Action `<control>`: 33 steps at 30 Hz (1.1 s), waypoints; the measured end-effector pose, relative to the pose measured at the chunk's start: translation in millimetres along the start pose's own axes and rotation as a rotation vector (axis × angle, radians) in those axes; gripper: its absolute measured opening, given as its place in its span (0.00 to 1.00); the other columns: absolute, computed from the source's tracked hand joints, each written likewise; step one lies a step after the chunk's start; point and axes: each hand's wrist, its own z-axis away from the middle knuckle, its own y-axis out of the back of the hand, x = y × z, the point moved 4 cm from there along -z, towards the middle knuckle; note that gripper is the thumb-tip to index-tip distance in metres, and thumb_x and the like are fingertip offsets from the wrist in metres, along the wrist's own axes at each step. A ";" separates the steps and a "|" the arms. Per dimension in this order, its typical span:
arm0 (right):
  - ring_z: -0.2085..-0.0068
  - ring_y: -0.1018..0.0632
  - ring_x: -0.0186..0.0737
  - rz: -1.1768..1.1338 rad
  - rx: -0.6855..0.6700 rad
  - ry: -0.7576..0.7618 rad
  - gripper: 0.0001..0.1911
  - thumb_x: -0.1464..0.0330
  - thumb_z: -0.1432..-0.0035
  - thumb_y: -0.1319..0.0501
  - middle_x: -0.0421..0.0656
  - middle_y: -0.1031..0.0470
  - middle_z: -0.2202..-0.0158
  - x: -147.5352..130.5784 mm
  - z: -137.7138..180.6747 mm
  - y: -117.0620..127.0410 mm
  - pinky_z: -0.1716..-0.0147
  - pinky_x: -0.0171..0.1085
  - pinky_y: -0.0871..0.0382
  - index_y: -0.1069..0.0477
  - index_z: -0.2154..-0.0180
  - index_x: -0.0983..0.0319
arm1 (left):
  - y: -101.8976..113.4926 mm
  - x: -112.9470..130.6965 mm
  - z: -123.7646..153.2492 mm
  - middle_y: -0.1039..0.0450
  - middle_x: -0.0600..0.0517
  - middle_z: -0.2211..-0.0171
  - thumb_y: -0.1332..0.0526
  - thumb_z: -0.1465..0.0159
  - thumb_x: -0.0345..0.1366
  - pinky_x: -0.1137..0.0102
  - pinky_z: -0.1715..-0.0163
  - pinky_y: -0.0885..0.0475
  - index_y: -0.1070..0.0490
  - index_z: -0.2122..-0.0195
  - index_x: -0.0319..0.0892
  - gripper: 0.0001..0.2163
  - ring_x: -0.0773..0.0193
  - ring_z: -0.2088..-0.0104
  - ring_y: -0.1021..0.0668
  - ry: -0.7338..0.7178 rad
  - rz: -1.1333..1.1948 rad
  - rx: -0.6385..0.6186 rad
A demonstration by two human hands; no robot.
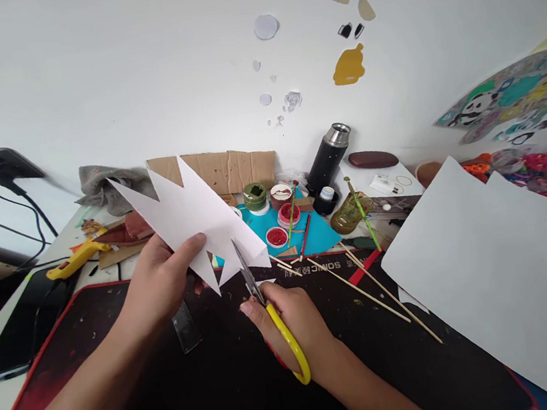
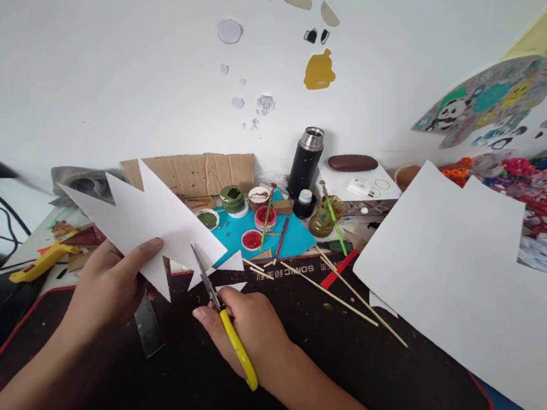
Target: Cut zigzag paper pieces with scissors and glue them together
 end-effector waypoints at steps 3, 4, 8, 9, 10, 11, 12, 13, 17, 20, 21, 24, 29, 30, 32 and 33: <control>0.73 0.29 0.36 0.009 0.003 -0.002 0.18 0.54 0.29 0.37 0.37 0.28 0.74 0.2 -1.0 0.3 0.71 0.33 0.40 0.31 0.68 0.58 | 1.5 -3.4 -0.3 0.22 0.55 0.82 0.28 0.42 0.46 0.72 0.92 0.33 0.28 0.68 0.43 0.14 0.62 0.88 0.26 0.001 0.007 -0.010; 0.73 0.29 0.36 0.011 0.005 -0.003 0.19 0.54 0.29 0.37 0.37 0.28 0.75 0.2 -1.0 0.3 0.71 0.33 0.40 0.32 0.68 0.58 | 1.8 -4.2 -0.4 0.22 0.55 0.82 0.27 0.42 0.46 0.72 0.92 0.33 0.28 0.68 0.43 0.14 0.62 0.88 0.26 0.001 0.011 -0.010; 0.74 0.31 0.35 0.023 0.007 0.000 0.21 0.54 0.29 0.38 0.36 0.31 0.76 0.7 0.0 -0.5 0.72 0.33 0.42 0.36 0.71 0.57 | 1.9 -5.1 -0.7 0.22 0.55 0.81 0.27 0.42 0.45 0.72 0.92 0.33 0.28 0.68 0.43 0.14 0.62 0.88 0.26 -0.004 0.021 -0.004; 0.75 0.32 0.35 0.027 0.007 0.003 0.21 0.54 0.28 0.38 0.36 0.31 0.76 1.0 0.3 -0.9 0.73 0.33 0.42 0.36 0.71 0.57 | 1.8 -5.0 -0.6 0.21 0.54 0.81 0.27 0.42 0.45 0.72 0.92 0.33 0.28 0.68 0.43 0.14 0.62 0.88 0.25 -0.004 0.019 -0.004; 0.75 0.33 0.34 0.032 0.008 0.003 0.21 0.53 0.28 0.38 0.36 0.32 0.77 1.5 0.4 -1.2 0.73 0.33 0.43 0.37 0.71 0.57 | 1.7 -4.8 -0.4 0.21 0.54 0.81 0.27 0.42 0.45 0.72 0.92 0.33 0.27 0.68 0.43 0.14 0.62 0.88 0.25 -0.005 0.016 -0.004; 0.76 0.34 0.34 0.037 0.009 0.002 0.21 0.53 0.28 0.39 0.36 0.33 0.77 2.0 0.5 -1.6 0.74 0.33 0.43 0.37 0.71 0.57 | 1.7 -4.6 -0.2 0.21 0.54 0.81 0.27 0.42 0.45 0.73 0.92 0.34 0.27 0.68 0.43 0.14 0.62 0.89 0.25 -0.007 0.012 -0.005; 0.76 0.34 0.34 0.039 0.010 0.001 0.21 0.53 0.28 0.38 0.35 0.33 0.77 2.5 0.5 -1.8 0.74 0.33 0.43 0.37 0.70 0.57 | 1.7 -4.3 0.0 0.21 0.54 0.81 0.27 0.42 0.46 0.73 0.92 0.34 0.27 0.68 0.43 0.14 0.62 0.89 0.26 -0.009 0.006 -0.006; 0.76 0.34 0.34 0.038 0.013 0.000 0.21 0.53 0.28 0.38 0.36 0.33 0.77 2.9 0.4 -1.9 0.74 0.33 0.43 0.36 0.70 0.57 | 1.5 -4.1 0.2 0.21 0.54 0.82 0.27 0.42 0.46 0.73 0.92 0.35 0.27 0.68 0.43 0.14 0.63 0.89 0.26 -0.011 0.000 -0.007; 0.75 0.28 0.35 0.016 0.024 0.025 0.19 0.54 0.29 0.37 0.38 0.27 0.75 1.4 0.4 -1.5 0.73 0.33 0.39 0.32 0.69 0.58 | 0.8 -3.2 -0.2 0.21 0.54 0.82 0.27 0.42 0.46 0.73 0.92 0.35 0.28 0.69 0.43 0.14 0.63 0.89 0.26 -0.009 -0.005 -0.002; 0.75 0.24 0.36 -0.006 0.008 0.031 0.17 0.53 0.29 0.36 0.39 0.24 0.74 1.0 0.4 -2.1 0.72 0.33 0.35 0.27 0.65 0.58 | 0.9 -2.5 -0.9 0.21 0.53 0.82 0.27 0.42 0.46 0.73 0.92 0.35 0.28 0.69 0.43 0.14 0.62 0.89 0.26 -0.008 -0.001 0.004; 0.75 0.24 0.37 -0.022 -0.003 0.025 0.17 0.52 0.29 0.36 0.39 0.24 0.75 1.5 0.2 -2.6 0.72 0.33 0.34 0.26 0.64 0.58 | 1.2 -2.5 -1.1 0.22 0.53 0.82 0.27 0.43 0.46 0.73 0.92 0.35 0.28 0.69 0.43 0.14 0.62 0.89 0.26 -0.006 0.000 0.003; 0.77 0.22 0.38 -0.082 -0.038 0.000 0.18 0.50 0.30 0.36 0.38 0.24 0.76 4.3 -0.5 -4.9 0.72 0.33 0.30 0.24 0.62 0.58 | 2.5 -4.7 -1.7 0.22 0.54 0.83 0.27 0.43 0.45 0.72 0.92 0.35 0.27 0.69 0.43 0.14 0.63 0.89 0.27 -0.002 0.024 0.011; 0.75 0.18 0.41 -0.168 -0.042 -0.019 0.24 0.44 0.35 0.31 0.40 0.22 0.73 9.7 -1.8 -7.7 0.70 0.35 0.23 0.22 0.59 0.59 | 3.9 -11.1 -4.0 0.23 0.56 0.81 0.26 0.44 0.44 0.71 0.91 0.32 0.27 0.67 0.43 0.14 0.63 0.87 0.26 0.004 0.111 0.066; 0.74 0.17 0.41 -0.180 -0.046 -0.023 0.26 0.42 0.37 0.31 0.41 0.22 0.73 10.9 -1.9 -8.4 0.70 0.35 0.22 0.22 0.59 0.59 | 3.8 -11.6 -4.3 0.23 0.57 0.81 0.26 0.44 0.44 0.71 0.91 0.32 0.27 0.67 0.43 0.14 0.63 0.87 0.26 0.006 0.116 0.074; 0.74 0.17 0.43 -0.197 -0.052 -0.029 0.30 0.39 0.39 0.30 0.41 0.22 0.73 13.3 -2.0 -9.4 0.70 0.36 0.21 0.21 0.57 0.59 | 3.5 -11.4 -4.4 0.24 0.57 0.81 0.26 0.45 0.43 0.71 0.91 0.32 0.27 0.67 0.44 0.14 0.63 0.87 0.27 0.009 0.124 0.088; 0.73 0.16 0.43 -0.204 -0.053 -0.030 0.31 0.38 0.40 0.29 0.41 0.21 0.73 14.3 -2.0 -9.7 0.70 0.36 0.20 0.21 0.57 0.59 | 3.3 -11.0 -4.3 0.24 0.58 0.81 0.26 0.46 0.43 0.71 0.91 0.33 0.28 0.67 0.44 0.14 0.63 0.86 0.27 0.012 0.128 0.093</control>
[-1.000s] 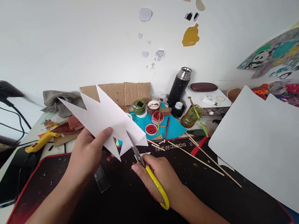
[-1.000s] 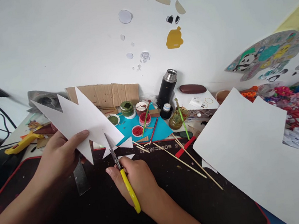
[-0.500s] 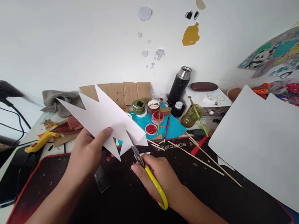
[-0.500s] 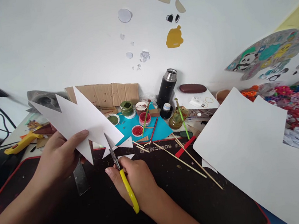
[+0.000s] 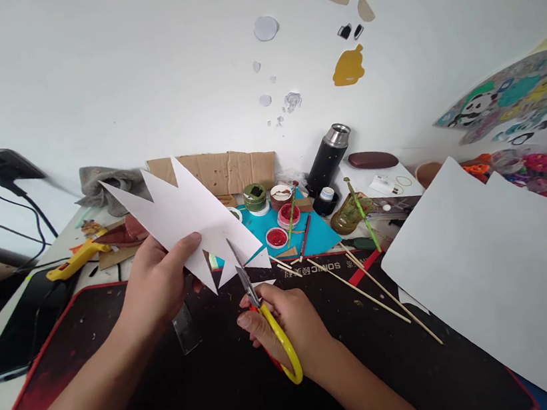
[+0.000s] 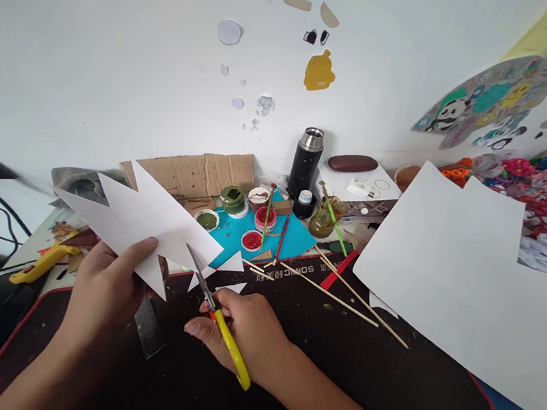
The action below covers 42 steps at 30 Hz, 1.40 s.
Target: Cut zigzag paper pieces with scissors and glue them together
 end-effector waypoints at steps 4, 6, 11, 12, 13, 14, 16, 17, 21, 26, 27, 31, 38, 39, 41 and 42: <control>0.73 0.15 0.43 -0.044 -0.010 -0.017 0.35 0.35 0.44 0.28 0.41 0.21 0.72 1.3 0.4 0.1 0.70 0.35 0.20 0.20 0.56 0.60 | -0.8 1.8 1.0 0.25 0.57 0.81 0.26 0.46 0.43 0.71 0.92 0.34 0.28 0.69 0.46 0.13 0.63 0.87 0.28 0.007 0.006 0.005; 0.72 0.15 0.43 -0.074 -0.027 -0.036 0.38 0.34 0.47 0.27 0.40 0.21 0.71 0.4 0.7 -0.2 0.70 0.35 0.20 0.20 0.54 0.60 | -1.0 1.6 0.9 0.25 0.57 0.82 0.26 0.45 0.43 0.71 0.92 0.35 0.27 0.70 0.47 0.12 0.64 0.88 0.28 0.010 0.005 0.002; 0.72 0.16 0.43 -0.093 -0.046 -0.058 0.41 0.34 0.51 0.25 0.39 0.22 0.73 -2.1 1.0 -0.5 0.73 0.33 0.24 0.20 0.53 0.62 | -0.5 -0.5 0.0 0.26 0.55 0.82 0.27 0.43 0.43 0.69 0.92 0.36 0.27 0.71 0.50 0.10 0.63 0.88 0.29 0.008 -0.006 -0.009; 0.72 0.16 0.43 -0.096 -0.043 -0.056 0.41 0.34 0.51 0.25 0.39 0.23 0.74 -2.4 1.0 -0.4 0.74 0.33 0.25 0.20 0.53 0.62 | 0.1 -1.1 -0.2 0.26 0.55 0.82 0.27 0.42 0.43 0.69 0.92 0.36 0.27 0.71 0.51 0.10 0.63 0.88 0.29 0.009 -0.010 -0.012; 0.73 0.17 0.42 -0.099 -0.042 -0.053 0.41 0.34 0.51 0.24 0.38 0.24 0.74 -2.7 1.1 -0.3 0.74 0.33 0.26 0.20 0.53 0.62 | 0.6 -1.9 -0.3 0.25 0.55 0.82 0.27 0.41 0.43 0.69 0.91 0.36 0.27 0.71 0.51 0.09 0.63 0.87 0.29 0.012 -0.013 -0.017; 0.73 0.17 0.42 -0.100 -0.041 -0.052 0.41 0.34 0.51 0.24 0.38 0.24 0.75 -3.0 1.1 -0.1 0.75 0.33 0.27 0.20 0.53 0.62 | 1.3 -2.5 -0.4 0.25 0.55 0.82 0.28 0.40 0.43 0.69 0.91 0.35 0.27 0.70 0.51 0.09 0.63 0.87 0.28 0.015 -0.014 -0.020; 0.74 0.17 0.42 -0.093 -0.045 -0.055 0.41 0.35 0.52 0.24 0.37 0.25 0.76 -3.6 1.0 0.2 0.75 0.33 0.28 0.20 0.53 0.61 | 2.3 -3.3 -0.4 0.25 0.55 0.81 0.28 0.39 0.43 0.69 0.91 0.35 0.26 0.70 0.50 0.09 0.63 0.87 0.28 0.018 -0.016 -0.025; 0.74 0.17 0.43 -0.087 -0.047 -0.061 0.41 0.35 0.53 0.24 0.37 0.24 0.76 -3.8 0.9 0.4 0.75 0.33 0.28 0.20 0.53 0.61 | 2.6 -3.2 -0.4 0.25 0.55 0.81 0.28 0.39 0.43 0.69 0.91 0.35 0.26 0.70 0.50 0.09 0.63 0.87 0.28 0.016 -0.018 -0.025; 0.74 0.16 0.44 -0.076 -0.056 -0.073 0.42 0.34 0.54 0.24 0.37 0.23 0.76 -4.3 0.6 1.1 0.75 0.34 0.28 0.21 0.52 0.61 | 0.7 0.2 0.8 0.25 0.54 0.82 0.28 0.40 0.43 0.69 0.91 0.37 0.27 0.71 0.50 0.10 0.64 0.87 0.30 0.010 -0.027 -0.024; 0.72 0.16 0.44 -0.086 -0.070 -0.042 0.42 0.35 0.52 0.24 0.39 0.20 0.74 -3.1 0.3 -0.1 0.72 0.35 0.26 0.21 0.51 0.61 | -4.2 4.7 2.0 0.26 0.55 0.84 0.27 0.45 0.45 0.70 0.91 0.38 0.29 0.72 0.48 0.12 0.65 0.88 0.31 0.025 -0.050 -0.027; 0.72 0.15 0.44 -0.085 -0.071 -0.037 0.41 0.35 0.52 0.24 0.39 0.20 0.74 -2.9 0.3 -0.4 0.72 0.34 0.26 0.22 0.51 0.61 | -4.7 5.2 1.9 0.26 0.55 0.84 0.27 0.45 0.45 0.70 0.91 0.38 0.29 0.72 0.48 0.12 0.64 0.88 0.30 0.027 -0.052 -0.027; 0.72 0.15 0.44 -0.084 -0.072 -0.049 0.41 0.36 0.53 0.23 0.38 0.21 0.75 -3.2 0.5 -1.3 0.72 0.34 0.26 0.22 0.51 0.61 | -5.1 6.6 1.9 0.26 0.56 0.83 0.27 0.46 0.45 0.71 0.90 0.37 0.30 0.72 0.47 0.14 0.64 0.88 0.29 0.027 -0.055 -0.029; 0.73 0.16 0.44 -0.086 -0.074 -0.058 0.42 0.35 0.54 0.23 0.37 0.21 0.76 -3.9 0.0 -0.8 0.73 0.34 0.26 0.22 0.50 0.60 | -4.8 8.8 3.5 0.25 0.55 0.83 0.27 0.47 0.47 0.70 0.91 0.37 0.30 0.72 0.48 0.14 0.64 0.88 0.30 0.034 -0.077 -0.023; 0.73 0.16 0.43 -0.074 -0.074 -0.056 0.42 0.35 0.54 0.23 0.37 0.21 0.75 -3.6 -0.1 -0.8 0.72 0.34 0.26 0.22 0.50 0.59 | -4.7 8.4 3.5 0.25 0.55 0.83 0.27 0.47 0.47 0.70 0.90 0.37 0.29 0.72 0.48 0.14 0.64 0.88 0.30 0.036 -0.080 -0.023; 0.72 0.16 0.43 -0.043 -0.085 -0.052 0.42 0.35 0.52 0.23 0.37 0.20 0.75 -2.8 -0.2 -1.4 0.72 0.33 0.26 0.22 0.49 0.59 | -4.5 7.4 3.0 0.25 0.55 0.83 0.27 0.46 0.46 0.70 0.90 0.37 0.29 0.72 0.48 0.13 0.64 0.88 0.30 0.035 -0.075 -0.022; 0.72 0.16 0.42 -0.030 -0.088 -0.048 0.43 0.34 0.52 0.24 0.37 0.20 0.75 -2.4 -0.2 -1.7 0.72 0.33 0.26 0.22 0.48 0.58 | -4.3 7.0 2.7 0.25 0.55 0.83 0.27 0.46 0.46 0.69 0.90 0.37 0.29 0.73 0.48 0.13 0.64 0.88 0.30 0.033 -0.067 -0.020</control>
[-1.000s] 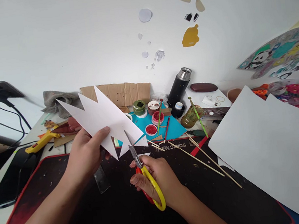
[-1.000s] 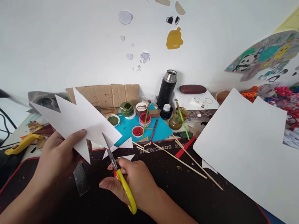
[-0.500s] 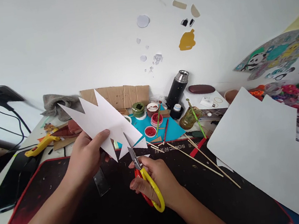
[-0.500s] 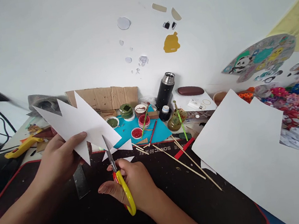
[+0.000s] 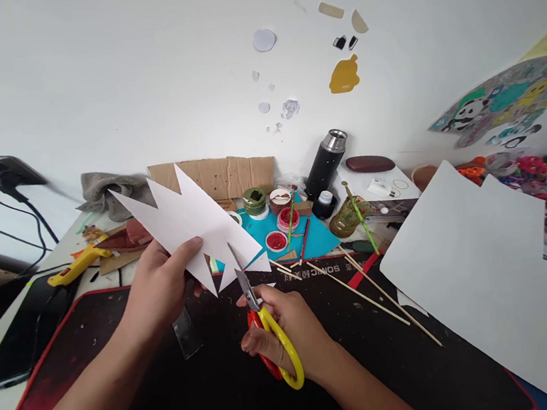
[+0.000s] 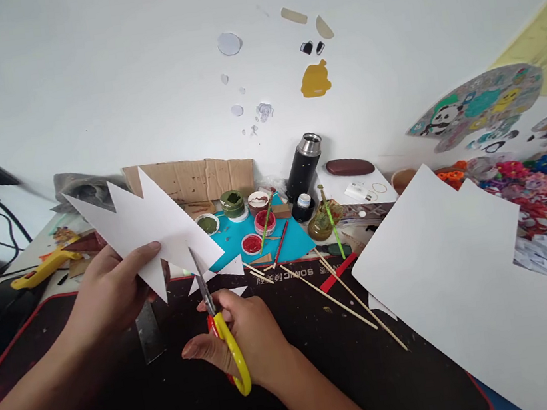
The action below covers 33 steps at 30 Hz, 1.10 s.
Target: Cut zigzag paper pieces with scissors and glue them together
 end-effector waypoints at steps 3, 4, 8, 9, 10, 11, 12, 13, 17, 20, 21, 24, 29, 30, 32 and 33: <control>0.72 0.15 0.42 0.019 -0.008 0.006 0.43 0.33 0.50 0.26 0.38 0.19 0.73 1.0 0.2 -0.7 0.72 0.33 0.27 0.23 0.46 0.58 | 0.1 -0.3 -0.4 0.25 0.55 0.83 0.27 0.45 0.45 0.69 0.91 0.38 0.28 0.73 0.49 0.12 0.64 0.88 0.30 0.001 0.012 -0.004; 0.71 0.15 0.42 0.020 -0.007 0.008 0.44 0.33 0.50 0.27 0.38 0.19 0.73 1.0 0.3 -0.6 0.72 0.33 0.27 0.23 0.46 0.58 | 0.0 -0.2 -0.3 0.25 0.55 0.83 0.27 0.45 0.45 0.69 0.90 0.38 0.28 0.73 0.49 0.12 0.64 0.88 0.30 0.002 0.012 -0.009; 0.70 0.15 0.43 0.010 -0.019 0.007 0.45 0.34 0.52 0.24 0.38 0.18 0.72 -1.2 0.9 0.6 0.71 0.33 0.26 0.23 0.46 0.58 | -0.5 0.8 0.4 0.26 0.56 0.84 0.27 0.46 0.46 0.70 0.90 0.37 0.29 0.72 0.48 0.13 0.63 0.88 0.30 0.005 0.012 -0.025; 0.70 0.14 0.43 0.007 -0.025 0.007 0.45 0.34 0.53 0.24 0.38 0.17 0.72 -2.1 1.0 0.8 0.71 0.33 0.26 0.23 0.46 0.58 | -0.5 0.9 0.5 0.26 0.55 0.84 0.26 0.46 0.46 0.70 0.90 0.37 0.29 0.72 0.48 0.13 0.63 0.88 0.29 0.005 0.013 -0.026; 0.70 0.14 0.44 0.004 -0.029 0.007 0.45 0.35 0.53 0.23 0.38 0.17 0.72 -3.1 1.2 1.2 0.70 0.33 0.25 0.23 0.46 0.58 | -0.5 0.9 0.6 0.26 0.55 0.84 0.26 0.47 0.46 0.70 0.90 0.37 0.29 0.72 0.48 0.14 0.63 0.88 0.29 0.007 0.013 -0.026; 0.70 0.14 0.44 0.002 -0.032 0.005 0.45 0.35 0.53 0.23 0.38 0.17 0.72 -3.9 1.3 1.4 0.70 0.33 0.25 0.23 0.46 0.58 | -0.4 0.7 0.6 0.26 0.55 0.84 0.26 0.47 0.46 0.70 0.90 0.37 0.29 0.72 0.48 0.14 0.63 0.88 0.30 0.008 0.013 -0.024; 0.70 0.14 0.44 0.001 -0.034 0.000 0.45 0.35 0.53 0.23 0.38 0.17 0.72 -4.5 1.3 1.6 0.70 0.33 0.25 0.23 0.46 0.58 | -0.3 0.5 0.6 0.26 0.55 0.84 0.26 0.47 0.46 0.69 0.90 0.37 0.29 0.73 0.48 0.14 0.63 0.88 0.30 0.010 0.013 -0.021; 0.70 0.14 0.44 0.001 -0.033 -0.006 0.45 0.35 0.53 0.23 0.38 0.18 0.72 -4.9 1.3 1.8 0.70 0.34 0.25 0.23 0.46 0.58 | -0.2 0.2 0.5 0.26 0.55 0.84 0.26 0.47 0.46 0.69 0.90 0.37 0.29 0.73 0.48 0.14 0.63 0.88 0.30 0.012 0.013 -0.018; 0.71 0.15 0.43 -0.041 -0.040 -0.013 0.46 0.35 0.55 0.22 0.38 0.18 0.71 -5.4 1.0 1.3 0.69 0.35 0.23 0.24 0.46 0.58 | 0.3 -2.8 -0.4 0.25 0.54 0.83 0.26 0.47 0.46 0.69 0.91 0.38 0.28 0.73 0.48 0.13 0.63 0.88 0.30 0.011 0.014 -0.016; 0.67 0.15 0.44 -0.103 -0.047 0.026 0.46 0.36 0.56 0.21 0.42 0.16 0.63 -4.4 0.6 0.3 0.65 0.37 0.20 0.24 0.46 0.58 | 0.9 -7.3 -1.1 0.26 0.54 0.83 0.26 0.44 0.47 0.68 0.91 0.37 0.27 0.73 0.48 0.13 0.63 0.88 0.30 0.017 0.014 -0.025; 0.66 0.14 0.44 -0.113 -0.047 0.037 0.45 0.37 0.55 0.21 0.43 0.16 0.60 -3.6 0.4 0.0 0.64 0.37 0.19 0.24 0.46 0.58 | 1.1 -8.6 -1.2 0.26 0.54 0.83 0.26 0.44 0.47 0.68 0.90 0.37 0.27 0.73 0.48 0.13 0.63 0.87 0.30 0.018 0.019 -0.025; 0.67 0.15 0.43 -0.081 -0.054 0.052 0.40 0.38 0.48 0.23 0.43 0.16 0.61 -1.2 0.1 -0.2 0.66 0.37 0.20 0.24 0.46 0.59 | 0.9 -9.9 -0.9 0.26 0.55 0.83 0.26 0.42 0.45 0.68 0.90 0.37 0.27 0.73 0.48 0.12 0.63 0.87 0.29 0.020 0.026 -0.033; 0.66 0.15 0.45 0.074 -0.019 0.076 0.37 0.39 0.42 0.27 0.42 0.17 0.64 -3.0 0.1 2.9 0.64 0.36 0.23 0.23 0.46 0.59 | 2.5 -4.3 -1.4 0.26 0.56 0.82 0.25 0.45 0.44 0.70 0.90 0.36 0.28 0.71 0.47 0.13 0.64 0.86 0.29 0.003 0.075 0.030; 0.66 0.15 0.44 0.111 -0.010 0.076 0.35 0.39 0.41 0.27 0.41 0.17 0.65 -4.0 0.2 3.4 0.65 0.36 0.24 0.22 0.46 0.59 | 2.9 -3.4 -1.9 0.26 0.56 0.82 0.25 0.46 0.44 0.70 0.90 0.36 0.28 0.71 0.47 0.13 0.64 0.86 0.29 0.002 0.088 0.042; 0.67 0.16 0.44 0.187 0.009 0.069 0.33 0.41 0.39 0.28 0.41 0.18 0.67 -6.1 0.5 4.0 0.65 0.36 0.26 0.21 0.46 0.59 | 3.2 -3.2 -2.8 0.27 0.57 0.82 0.25 0.46 0.43 0.70 0.90 0.36 0.28 0.71 0.48 0.12 0.65 0.86 0.29 0.010 0.104 0.050; 0.67 0.17 0.43 0.217 0.018 0.062 0.31 0.42 0.38 0.28 0.40 0.19 0.68 -7.0 0.8 4.1 0.65 0.36 0.26 0.21 0.47 0.58 | 3.4 -3.8 -3.1 0.27 0.56 0.82 0.25 0.45 0.43 0.70 0.90 0.37 0.28 0.72 0.49 0.12 0.65 0.86 0.29 0.016 0.111 0.050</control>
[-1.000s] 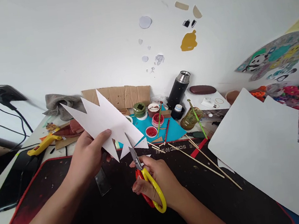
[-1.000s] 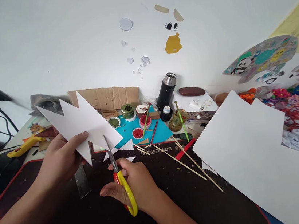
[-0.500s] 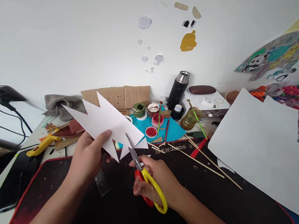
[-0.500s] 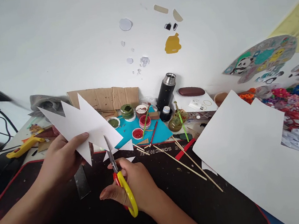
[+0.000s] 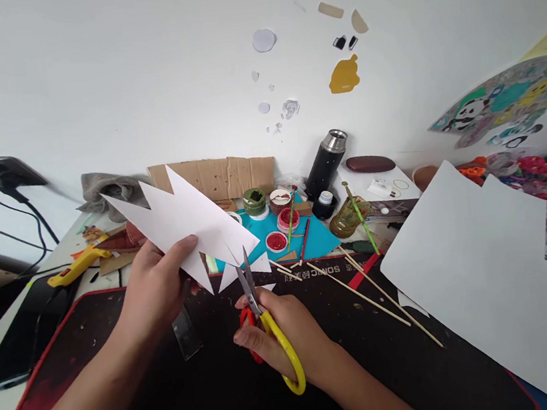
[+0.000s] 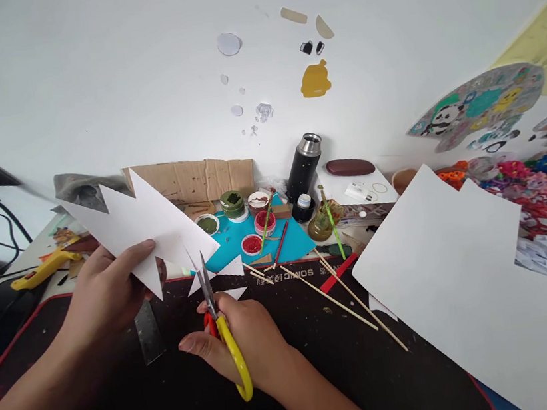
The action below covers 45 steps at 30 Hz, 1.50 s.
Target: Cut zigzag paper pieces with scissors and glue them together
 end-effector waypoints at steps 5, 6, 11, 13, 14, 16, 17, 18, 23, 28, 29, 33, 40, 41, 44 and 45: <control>0.73 0.20 0.41 -0.019 0.018 -0.014 0.26 0.44 0.35 0.30 0.38 0.24 0.74 -1.9 1.1 -0.7 0.68 0.35 0.27 0.20 0.51 0.58 | 1.3 -3.1 1.2 0.26 0.57 0.82 0.26 0.43 0.43 0.70 0.91 0.36 0.27 0.71 0.50 0.10 0.65 0.86 0.29 -0.003 -0.007 -0.015; 0.75 0.21 0.41 -0.042 0.013 -0.017 0.26 0.43 0.35 0.31 0.37 0.25 0.76 -1.7 1.3 -1.1 0.70 0.35 0.28 0.21 0.51 0.58 | 1.3 -2.7 2.0 0.25 0.57 0.82 0.26 0.43 0.43 0.70 0.90 0.35 0.27 0.71 0.49 0.11 0.65 0.86 0.28 -0.012 -0.024 -0.019; 0.77 0.21 0.40 -0.115 -0.006 -0.036 0.26 0.43 0.33 0.32 0.38 0.24 0.75 2.1 0.7 -2.8 0.73 0.35 0.28 0.22 0.51 0.58 | -1.2 0.7 5.5 0.24 0.56 0.82 0.25 0.45 0.46 0.70 0.90 0.35 0.28 0.70 0.47 0.14 0.62 0.87 0.27 -0.011 -0.095 -0.057; 0.76 0.19 0.41 -0.126 -0.008 -0.040 0.25 0.45 0.33 0.33 0.39 0.21 0.73 4.8 -0.2 -3.9 0.73 0.35 0.27 0.22 0.51 0.58 | -1.5 0.4 5.7 0.24 0.56 0.83 0.25 0.47 0.46 0.69 0.90 0.34 0.28 0.70 0.46 0.15 0.62 0.87 0.27 0.017 -0.087 -0.058; 0.76 0.19 0.41 -0.130 -0.007 -0.041 0.24 0.45 0.32 0.33 0.40 0.20 0.72 6.1 -0.7 -4.4 0.72 0.35 0.26 0.22 0.50 0.58 | -1.4 -0.1 5.5 0.24 0.56 0.83 0.25 0.47 0.46 0.69 0.90 0.34 0.28 0.70 0.47 0.15 0.62 0.87 0.27 0.029 -0.079 -0.056; 0.76 0.19 0.41 -0.135 -0.003 -0.040 0.23 0.46 0.32 0.33 0.40 0.20 0.72 7.9 -1.3 -5.1 0.72 0.35 0.26 0.23 0.50 0.58 | -1.2 -1.8 4.9 0.25 0.56 0.83 0.26 0.46 0.46 0.70 0.91 0.34 0.28 0.70 0.47 0.14 0.62 0.87 0.28 0.046 -0.069 -0.062; 0.76 0.19 0.41 -0.135 -0.003 -0.037 0.23 0.46 0.31 0.34 0.40 0.20 0.72 8.1 -1.3 -5.2 0.72 0.35 0.26 0.23 0.51 0.58 | -1.1 -2.7 4.5 0.25 0.56 0.83 0.26 0.46 0.46 0.70 0.91 0.34 0.28 0.70 0.47 0.13 0.62 0.87 0.28 0.050 -0.071 -0.071; 0.76 0.19 0.41 -0.135 -0.006 -0.035 0.22 0.46 0.31 0.34 0.39 0.20 0.73 7.7 -1.2 -5.2 0.72 0.35 0.26 0.23 0.51 0.58 | -0.9 -3.4 4.1 0.25 0.56 0.83 0.26 0.45 0.46 0.69 0.91 0.34 0.28 0.70 0.47 0.13 0.62 0.87 0.27 0.050 -0.079 -0.081; 0.76 0.19 0.40 -0.152 -0.019 -0.046 0.20 0.49 0.31 0.33 0.39 0.20 0.72 1.7 1.4 -3.0 0.72 0.35 0.26 0.23 0.51 0.58 | 1.2 -3.5 3.3 0.25 0.56 0.82 0.25 0.43 0.45 0.71 0.90 0.35 0.29 0.70 0.45 0.15 0.64 0.87 0.28 0.021 -0.144 -0.110; 0.76 0.19 0.40 -0.175 -0.016 -0.043 0.20 0.50 0.30 0.33 0.39 0.21 0.72 -2.4 2.6 -1.8 0.73 0.35 0.26 0.23 0.52 0.58 | 2.0 0.7 4.7 0.25 0.57 0.82 0.26 0.43 0.45 0.70 0.89 0.35 0.29 0.67 0.45 0.14 0.64 0.86 0.27 0.003 -0.129 -0.071; 0.76 0.19 0.40 -0.177 -0.018 -0.043 0.20 0.50 0.31 0.33 0.39 0.21 0.72 -2.4 2.5 -1.9 0.73 0.35 0.26 0.22 0.52 0.59 | 1.8 1.3 5.0 0.25 0.57 0.82 0.27 0.42 0.45 0.70 0.89 0.34 0.28 0.67 0.46 0.13 0.64 0.86 0.27 -0.002 -0.127 -0.062; 0.77 0.20 0.39 -0.171 -0.031 -0.050 0.20 0.49 0.31 0.33 0.39 0.21 0.73 -0.5 2.2 -3.3 0.73 0.35 0.26 0.22 0.52 0.58 | -0.3 1.5 5.2 0.25 0.56 0.82 0.27 0.41 0.46 0.71 0.90 0.36 0.28 0.70 0.48 0.12 0.65 0.87 0.28 -0.013 -0.133 -0.080; 0.76 0.20 0.39 -0.158 -0.027 -0.058 0.20 0.49 0.30 0.33 0.39 0.20 0.72 1.2 2.5 -3.5 0.73 0.34 0.27 0.22 0.52 0.58 | -2.5 1.5 5.2 0.25 0.55 0.83 0.26 0.43 0.43 0.70 0.92 0.36 0.27 0.73 0.48 0.11 0.65 0.88 0.29 0.020 -0.085 -0.081; 0.76 0.20 0.39 -0.161 -0.027 -0.060 0.20 0.49 0.30 0.33 0.39 0.20 0.72 0.9 2.4 -3.3 0.73 0.34 0.27 0.22 0.52 0.58 | -3.1 1.8 5.0 0.25 0.55 0.83 0.26 0.43 0.43 0.70 0.92 0.36 0.27 0.74 0.48 0.11 0.65 0.88 0.29 0.023 -0.079 -0.085; 0.76 0.20 0.39 -0.175 -0.030 -0.071 0.21 0.48 0.31 0.33 0.39 0.20 0.71 0.2 2.3 -3.0 0.73 0.34 0.27 0.22 0.51 0.58 | -3.3 1.5 3.6 0.26 0.55 0.84 0.25 0.44 0.43 0.71 0.92 0.36 0.27 0.76 0.48 0.12 0.65 0.88 0.30 0.024 -0.061 -0.093; 0.76 0.20 0.39 -0.178 -0.031 -0.072 0.21 0.48 0.31 0.33 0.39 0.20 0.71 0.1 2.3 -3.0 0.73 0.34 0.27 0.22 0.51 0.58 | -2.7 0.7 2.9 0.26 0.55 0.84 0.25 0.44 0.43 0.71 0.92 0.36 0.27 0.76 0.48 0.12 0.65 0.88 0.29 0.027 -0.055 -0.091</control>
